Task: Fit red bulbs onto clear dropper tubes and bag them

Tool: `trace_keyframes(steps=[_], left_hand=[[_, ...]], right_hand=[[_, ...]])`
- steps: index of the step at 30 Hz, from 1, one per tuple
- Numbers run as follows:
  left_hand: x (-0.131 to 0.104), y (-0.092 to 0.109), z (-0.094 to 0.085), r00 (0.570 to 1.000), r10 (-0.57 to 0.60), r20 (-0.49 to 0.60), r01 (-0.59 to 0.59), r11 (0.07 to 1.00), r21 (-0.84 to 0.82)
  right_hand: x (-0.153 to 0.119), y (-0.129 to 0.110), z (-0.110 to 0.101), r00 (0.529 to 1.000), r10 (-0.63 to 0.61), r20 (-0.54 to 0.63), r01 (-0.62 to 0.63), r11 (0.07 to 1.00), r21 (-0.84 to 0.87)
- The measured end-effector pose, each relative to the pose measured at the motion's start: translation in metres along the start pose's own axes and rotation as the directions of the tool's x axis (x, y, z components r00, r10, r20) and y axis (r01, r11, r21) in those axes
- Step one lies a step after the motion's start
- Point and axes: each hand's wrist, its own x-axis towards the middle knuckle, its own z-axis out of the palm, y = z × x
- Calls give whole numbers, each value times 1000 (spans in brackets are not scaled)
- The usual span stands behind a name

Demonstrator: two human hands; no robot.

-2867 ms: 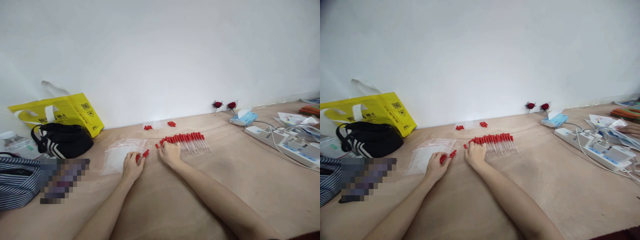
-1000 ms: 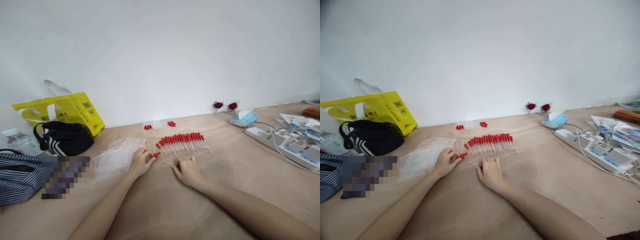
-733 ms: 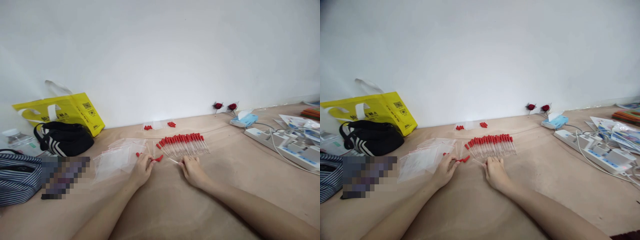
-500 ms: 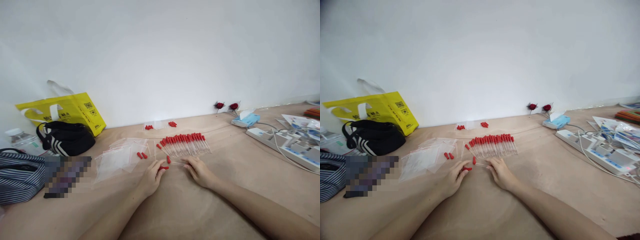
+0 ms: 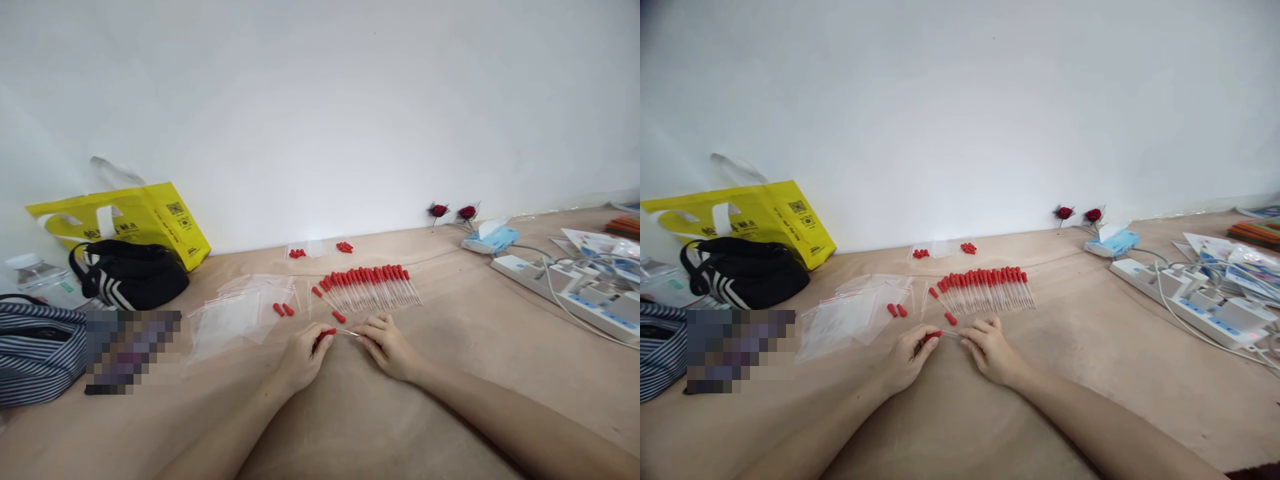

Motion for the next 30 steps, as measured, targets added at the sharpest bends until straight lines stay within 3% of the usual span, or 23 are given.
trace_keyframes(steps=[7, 16, 23, 30], left_hand=[[-2, 4, 2, 997, 0, -75, -2, 1000, -19], [-5, 7, 0, 988, 150, 40, -153, 984, 88], [-5, 9, 1, 964, 266, 1, -260, 941, 218], [-4, 8, -1, 970, 236, 64, -244, 947, 209]], right_hand=[[0, -7, 0, 998, -66, 21, 65, 998, 8], [2, -1, -11, 981, -178, 75, 189, 967, -173], [4, -8, 0, 984, -170, 47, 175, 971, -165], [8, -12, 3, 988, -109, 107, 123, 984, -131]])
